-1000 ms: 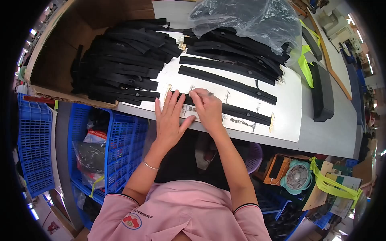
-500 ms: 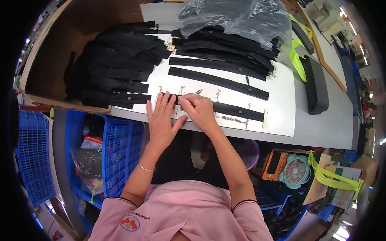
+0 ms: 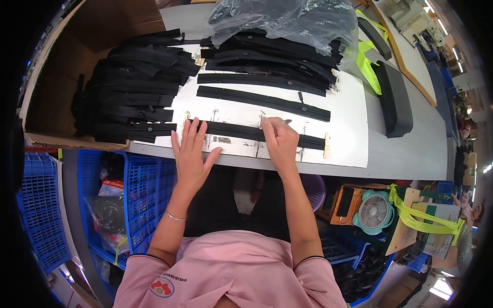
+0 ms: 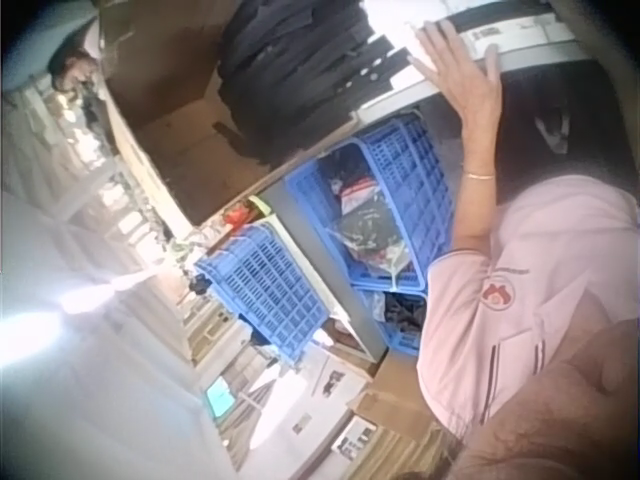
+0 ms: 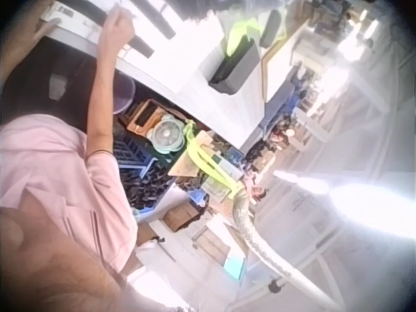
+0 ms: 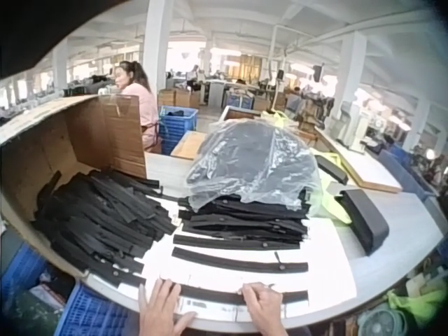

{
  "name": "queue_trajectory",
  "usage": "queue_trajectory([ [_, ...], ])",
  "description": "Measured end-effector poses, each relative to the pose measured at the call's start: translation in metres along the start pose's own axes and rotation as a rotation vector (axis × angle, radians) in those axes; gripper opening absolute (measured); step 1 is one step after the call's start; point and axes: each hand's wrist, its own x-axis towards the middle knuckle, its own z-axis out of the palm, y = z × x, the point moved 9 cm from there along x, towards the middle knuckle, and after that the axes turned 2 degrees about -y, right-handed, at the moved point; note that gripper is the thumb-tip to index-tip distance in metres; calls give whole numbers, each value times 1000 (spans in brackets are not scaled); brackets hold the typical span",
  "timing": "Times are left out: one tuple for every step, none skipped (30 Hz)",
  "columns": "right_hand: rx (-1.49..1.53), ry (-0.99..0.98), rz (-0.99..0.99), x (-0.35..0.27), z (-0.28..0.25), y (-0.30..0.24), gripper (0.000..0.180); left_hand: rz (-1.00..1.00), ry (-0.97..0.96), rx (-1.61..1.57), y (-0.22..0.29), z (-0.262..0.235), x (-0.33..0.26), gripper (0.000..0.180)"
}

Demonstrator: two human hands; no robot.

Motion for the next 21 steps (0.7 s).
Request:
queue_trajectory([
  [2,0,0,0,0,0,20,3,2,3,1,0,0,72],
  [-14,-6,-4,-1,1,-1,20,4,2,5,0,0,-1,72],
  [-30,-11,-8,-1,2,-1,19,-1,-3,9,0,-1,-1,72],
  [-30,-7,-8,-2,2,-2,19,-3,-8,11,0,0,-1,72],
  [-52,-13,-14,-2,2,-4,19,2,-9,10,2,1,-1,72],
  [-76,-17,-18,-2,2,-4,18,-6,5,21,4,0,-1,72],
  [-106,-20,-43,-2,0,-5,18,-9,17,29,7,-1,0,72],
  [-113,-4,-37,-1,-3,-3,18,6,11,21,13,1,3,72],
  [-146,7,-76,-1,-5,-5,18,53,7,-54,26,4,6,71],
  [-181,21,-111,-1,-6,-7,19,103,-3,-131,40,7,10,70],
  [-209,32,-119,-1,-7,-7,20,157,-31,-172,57,11,13,67],
  [-184,41,-136,0,-5,-8,20,188,-47,-195,67,16,15,67],
  [-189,42,-127,1,-3,-10,20,200,-79,-222,74,21,16,65],
  [-231,68,-154,0,1,-8,21,217,-112,-250,81,29,18,62],
  [-271,65,-173,0,4,-13,22,249,-82,-158,84,32,17,54],
  [-235,98,-221,-1,4,-16,23,235,-61,-127,84,33,18,49],
  [-195,122,-237,0,4,-16,22,238,-59,-134,82,35,17,48],
  [-214,151,-226,-1,-3,-13,22,236,-56,-137,82,39,17,47],
  [-151,144,-208,-1,-1,-15,22,250,-63,-138,83,40,17,47],
  [-82,132,-192,-1,1,-16,22,253,-58,-135,83,40,16,47],
  [-132,57,-146,-1,0,-13,19,251,-52,-127,80,39,15,47],
])
